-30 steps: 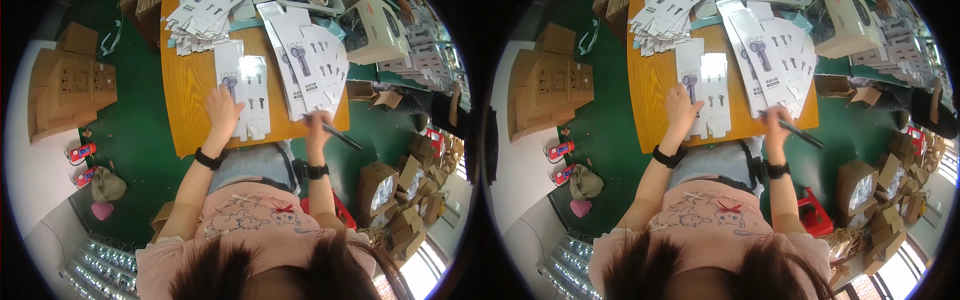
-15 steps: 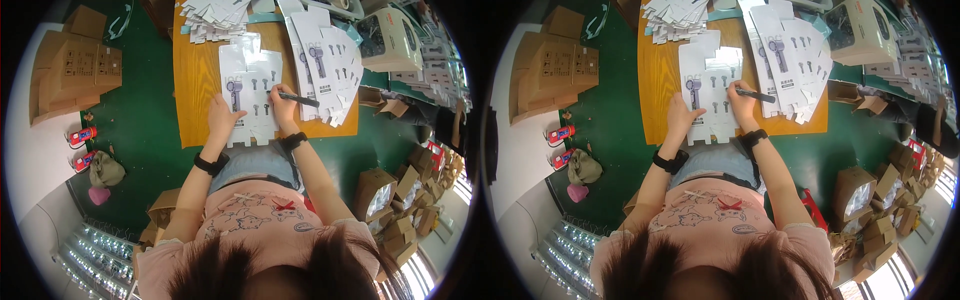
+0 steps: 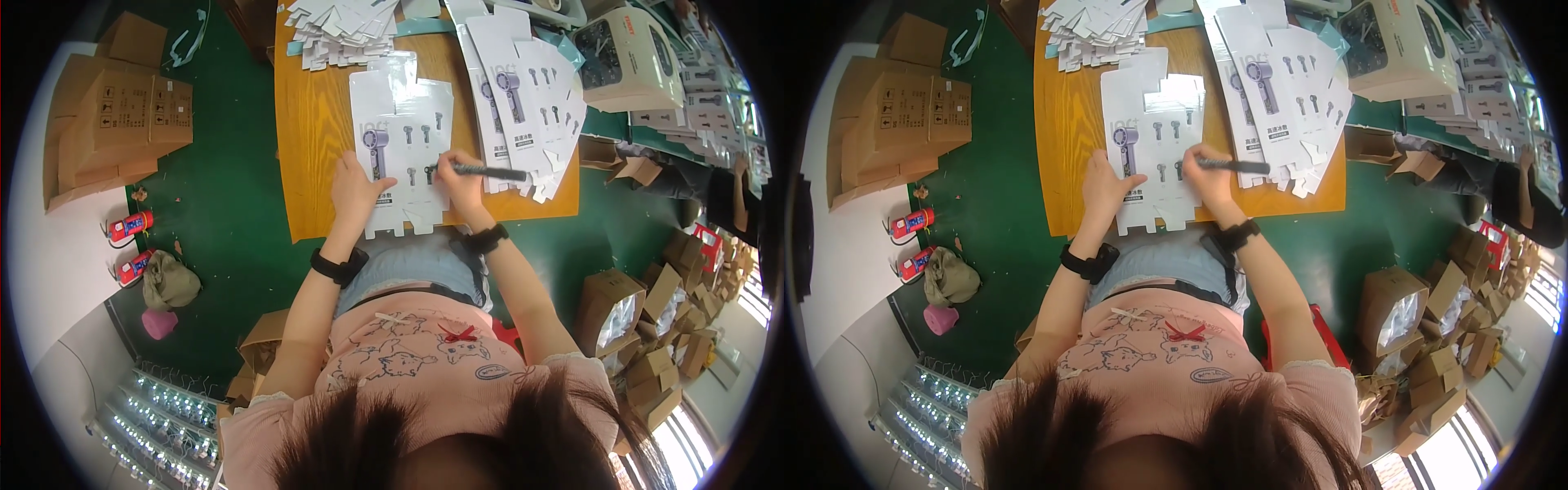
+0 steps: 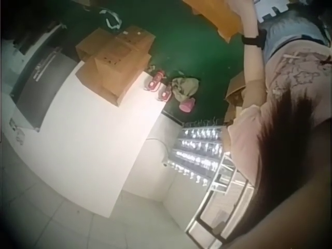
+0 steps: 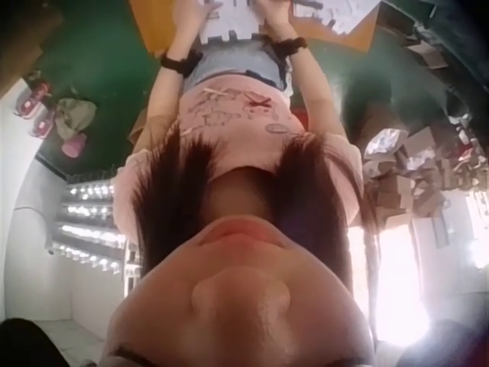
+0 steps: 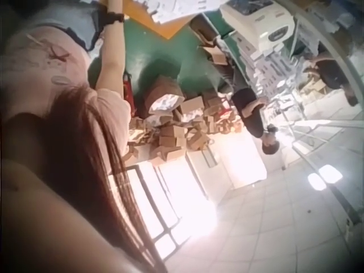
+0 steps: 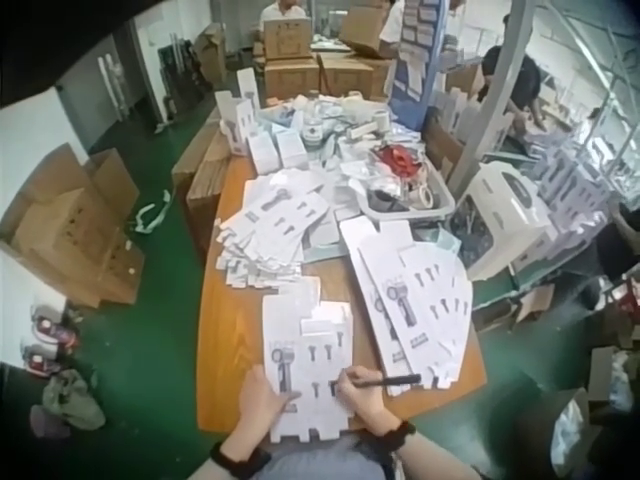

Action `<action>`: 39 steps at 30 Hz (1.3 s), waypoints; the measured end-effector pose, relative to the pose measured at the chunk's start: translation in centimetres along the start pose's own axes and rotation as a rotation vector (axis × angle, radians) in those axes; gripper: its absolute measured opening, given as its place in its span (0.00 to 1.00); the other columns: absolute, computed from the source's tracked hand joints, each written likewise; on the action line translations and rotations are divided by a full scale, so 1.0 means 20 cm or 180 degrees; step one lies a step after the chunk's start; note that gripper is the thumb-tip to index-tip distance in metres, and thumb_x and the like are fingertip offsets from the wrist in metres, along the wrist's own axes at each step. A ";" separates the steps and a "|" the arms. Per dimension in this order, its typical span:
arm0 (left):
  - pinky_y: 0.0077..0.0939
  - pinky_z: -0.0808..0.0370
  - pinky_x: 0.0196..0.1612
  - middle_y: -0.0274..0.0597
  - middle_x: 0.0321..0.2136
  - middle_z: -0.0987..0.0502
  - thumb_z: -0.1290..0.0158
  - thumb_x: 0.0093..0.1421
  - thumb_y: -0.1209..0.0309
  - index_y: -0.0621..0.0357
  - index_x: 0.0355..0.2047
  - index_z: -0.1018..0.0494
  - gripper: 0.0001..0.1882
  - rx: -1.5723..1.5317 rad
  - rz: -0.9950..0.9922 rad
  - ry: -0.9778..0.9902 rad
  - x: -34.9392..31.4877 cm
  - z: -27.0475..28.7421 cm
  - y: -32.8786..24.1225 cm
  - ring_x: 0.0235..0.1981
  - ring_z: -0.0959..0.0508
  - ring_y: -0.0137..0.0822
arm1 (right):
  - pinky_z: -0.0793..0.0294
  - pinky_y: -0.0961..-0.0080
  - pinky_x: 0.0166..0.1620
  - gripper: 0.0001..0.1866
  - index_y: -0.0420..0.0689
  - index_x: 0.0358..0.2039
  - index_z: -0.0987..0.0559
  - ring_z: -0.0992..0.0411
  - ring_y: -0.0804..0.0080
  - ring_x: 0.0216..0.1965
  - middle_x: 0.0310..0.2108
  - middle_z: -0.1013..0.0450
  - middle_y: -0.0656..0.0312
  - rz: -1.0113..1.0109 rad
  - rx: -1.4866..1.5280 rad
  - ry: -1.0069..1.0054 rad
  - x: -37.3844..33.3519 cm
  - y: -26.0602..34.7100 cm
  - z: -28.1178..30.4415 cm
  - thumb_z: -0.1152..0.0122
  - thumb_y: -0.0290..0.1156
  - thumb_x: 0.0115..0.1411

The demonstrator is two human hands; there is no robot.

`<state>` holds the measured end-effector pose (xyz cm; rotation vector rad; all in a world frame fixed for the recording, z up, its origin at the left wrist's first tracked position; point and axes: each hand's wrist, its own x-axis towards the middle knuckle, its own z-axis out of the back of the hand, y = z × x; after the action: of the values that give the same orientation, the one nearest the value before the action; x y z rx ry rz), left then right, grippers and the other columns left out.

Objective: The person marks a stack of flat cardboard boxes with a marker, carries them to a table, and then retrieves more boxes from a large paper bag on the floor to continue marking them.

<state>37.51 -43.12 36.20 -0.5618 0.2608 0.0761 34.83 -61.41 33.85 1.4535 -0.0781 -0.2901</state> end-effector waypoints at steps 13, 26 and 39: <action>0.37 0.31 0.32 0.53 0.33 0.33 0.36 0.34 0.60 0.63 0.34 0.40 0.33 -0.0037 -0.0023 -0.0097 0.00 0.00 0.00 0.34 0.29 0.50 | 0.34 0.79 0.21 0.03 0.41 0.20 0.26 0.32 0.71 0.15 0.14 0.32 0.58 0.0761 -0.1034 0.0913 -0.15 -0.05 -0.01 0.44 0.27 0.46; 0.26 0.32 0.41 0.47 0.37 0.29 0.42 0.44 0.73 0.67 0.43 0.39 0.26 -0.3716 -0.0565 0.0493 0.02 0.14 -0.39 0.38 0.28 0.36 | 0.39 0.87 0.19 0.06 0.40 0.22 0.30 0.35 0.79 0.16 0.15 0.34 0.64 -0.0043 0.0280 -0.1444 -0.32 0.20 0.58 0.49 0.28 0.53; 0.41 0.38 0.41 0.53 0.37 0.35 0.39 0.40 0.61 0.69 0.40 0.40 0.32 0.0436 -0.0580 -0.0598 0.12 -0.05 -0.15 0.40 0.36 0.50 | 0.36 0.87 0.22 0.05 0.38 0.23 0.29 0.34 0.82 0.17 0.16 0.32 0.65 -0.0153 -0.0089 -0.0426 -0.23 0.11 0.31 0.48 0.26 0.53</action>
<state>40.04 -46.20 36.41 -0.4367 0.0308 -0.0652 29.31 -66.20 37.27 1.4086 -0.1471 -0.4262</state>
